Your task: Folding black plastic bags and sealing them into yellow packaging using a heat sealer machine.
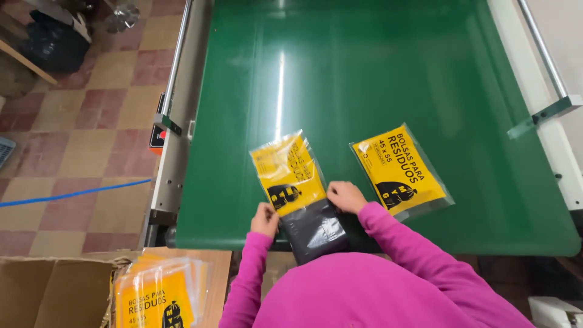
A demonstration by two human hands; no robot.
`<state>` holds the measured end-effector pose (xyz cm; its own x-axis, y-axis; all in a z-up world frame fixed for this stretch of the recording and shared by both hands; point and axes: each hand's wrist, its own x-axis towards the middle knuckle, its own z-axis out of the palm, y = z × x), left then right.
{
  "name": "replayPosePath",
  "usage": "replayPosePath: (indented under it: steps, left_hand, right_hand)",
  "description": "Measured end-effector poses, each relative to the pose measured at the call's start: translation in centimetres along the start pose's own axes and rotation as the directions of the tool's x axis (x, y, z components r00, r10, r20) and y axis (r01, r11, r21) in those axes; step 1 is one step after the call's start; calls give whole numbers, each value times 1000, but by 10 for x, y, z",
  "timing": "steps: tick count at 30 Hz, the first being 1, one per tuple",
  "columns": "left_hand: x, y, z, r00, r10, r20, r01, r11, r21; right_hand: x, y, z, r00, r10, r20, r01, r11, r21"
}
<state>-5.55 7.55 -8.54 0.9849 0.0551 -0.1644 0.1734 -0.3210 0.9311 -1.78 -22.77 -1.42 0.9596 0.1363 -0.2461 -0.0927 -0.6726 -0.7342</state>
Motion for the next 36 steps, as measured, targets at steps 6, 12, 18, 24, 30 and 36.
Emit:
replayPosePath:
  steps: [6,12,18,24,30,36]
  left_hand:
    - [-88,-49,19,922,308,233,-310,950,-28]
    - [75,41,31,892,412,186,-452,792,410]
    - [32,256,71,951,202,234,4,750,-662]
    - [3,176,182,900,159,405,18,917,-398]
    - [9,238,231,687,526,501,-724,434,536]
    - [30,259,278,769,164,618,-629,362,687]
  right_hand:
    - [-98,69,11,948,-316,-50,316,949,5]
    - [-44,-23,-123,986,108,126,-165,588,792]
    - [-98,-89,-259,915,-127,-384,316,817,482]
    - [-110,94,-202,853,115,-508,-87,993,78]
    - [-128,151,-163,802,-85,-591,-95,959,-268]
    - [-124,182,-165,878,106,-467,-77,994,81]
